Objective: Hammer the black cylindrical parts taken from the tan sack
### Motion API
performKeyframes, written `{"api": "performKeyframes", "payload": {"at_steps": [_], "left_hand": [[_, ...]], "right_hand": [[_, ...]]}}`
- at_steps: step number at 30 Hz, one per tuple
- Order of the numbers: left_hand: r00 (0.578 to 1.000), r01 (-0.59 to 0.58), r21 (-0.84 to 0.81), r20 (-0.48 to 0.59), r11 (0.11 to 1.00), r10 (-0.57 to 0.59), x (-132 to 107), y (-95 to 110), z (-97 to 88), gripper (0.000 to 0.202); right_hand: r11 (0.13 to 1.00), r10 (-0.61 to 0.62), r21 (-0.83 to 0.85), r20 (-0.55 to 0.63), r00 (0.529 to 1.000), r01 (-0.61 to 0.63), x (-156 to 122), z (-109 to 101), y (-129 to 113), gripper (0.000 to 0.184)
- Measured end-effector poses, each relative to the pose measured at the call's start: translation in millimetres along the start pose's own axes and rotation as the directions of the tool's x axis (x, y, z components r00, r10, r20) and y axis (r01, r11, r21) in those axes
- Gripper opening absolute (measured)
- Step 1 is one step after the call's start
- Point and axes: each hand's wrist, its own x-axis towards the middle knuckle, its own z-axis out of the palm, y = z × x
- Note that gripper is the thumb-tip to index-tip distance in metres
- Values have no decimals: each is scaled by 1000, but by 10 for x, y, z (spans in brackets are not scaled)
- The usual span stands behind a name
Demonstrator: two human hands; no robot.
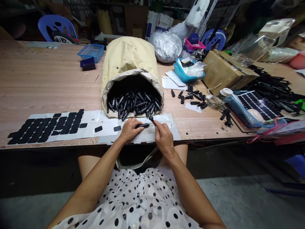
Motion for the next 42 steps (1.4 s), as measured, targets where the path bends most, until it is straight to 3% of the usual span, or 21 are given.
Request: {"api": "performKeyframes", "payload": {"at_steps": [4,10,17,42], "left_hand": [[1000,10,15,-5,1000,-10,-12,43,-10,17],[1000,-4,12,-25,1000,4,-33,39,1,15],[998,-52,-5,-19,999,52,-57,-37,-1,14],[998,-53,-32,-27,998,53,-56,-43,-31,12]], "right_hand": [[960,78,-268,-12,997,-78,170,-94,308,31],[898,-9,-440,-6,1000,5,193,-8,548,29],[899,10,-437,-27,1000,-21,133,44,522,30],[900,11,-434,-47,999,-31,139,44,493,29]]}}
